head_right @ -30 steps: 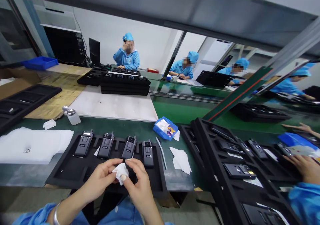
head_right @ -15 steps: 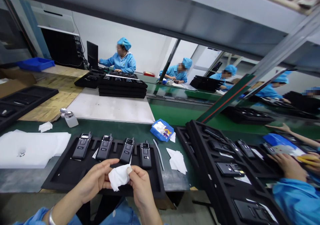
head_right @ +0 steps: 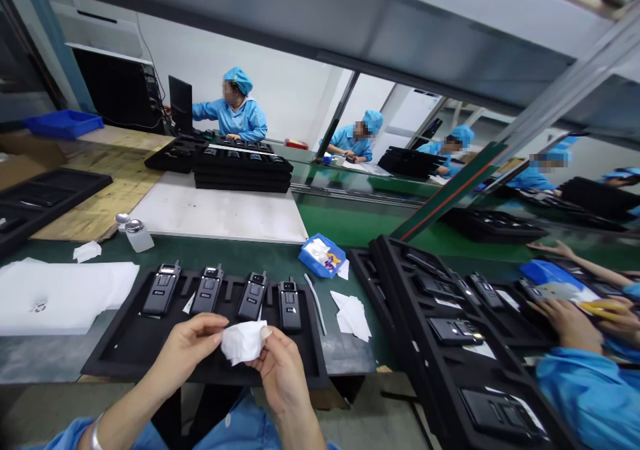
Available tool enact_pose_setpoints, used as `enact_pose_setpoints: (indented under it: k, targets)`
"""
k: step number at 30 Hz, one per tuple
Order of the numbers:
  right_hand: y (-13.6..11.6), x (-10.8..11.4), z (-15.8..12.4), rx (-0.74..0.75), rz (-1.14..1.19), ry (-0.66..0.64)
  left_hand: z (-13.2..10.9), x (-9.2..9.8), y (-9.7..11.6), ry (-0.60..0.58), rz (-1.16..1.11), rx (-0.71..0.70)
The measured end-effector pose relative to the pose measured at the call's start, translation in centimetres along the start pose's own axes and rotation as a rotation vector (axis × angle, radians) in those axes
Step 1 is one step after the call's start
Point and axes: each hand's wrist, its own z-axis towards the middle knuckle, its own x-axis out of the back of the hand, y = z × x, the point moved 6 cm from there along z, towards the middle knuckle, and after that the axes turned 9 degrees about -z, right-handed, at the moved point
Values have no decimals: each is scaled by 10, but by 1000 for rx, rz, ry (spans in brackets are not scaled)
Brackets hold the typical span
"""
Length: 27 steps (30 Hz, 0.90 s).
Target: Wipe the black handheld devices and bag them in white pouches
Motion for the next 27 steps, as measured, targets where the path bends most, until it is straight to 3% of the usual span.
enact_pose_setpoints:
  k: [2,6,12,20,27]
  targets:
    - [-2,-3,-1,13,-9,-10,-6,-3,20,-2,327,-269]
    - [-6,-12,-4,42,-37,-53,-26,-35,51,-139,802,-682]
    - [-7,-18,-8,111,-71,-43,-33,-63,52,-202,1193,-918]
    - [-5,-21,-10,137,-116,-37,-30,-63,45,-167,1172,-891]
    - [-3,-16,-9,154,-143,-15,-10,-44,40,-136,636,-399]
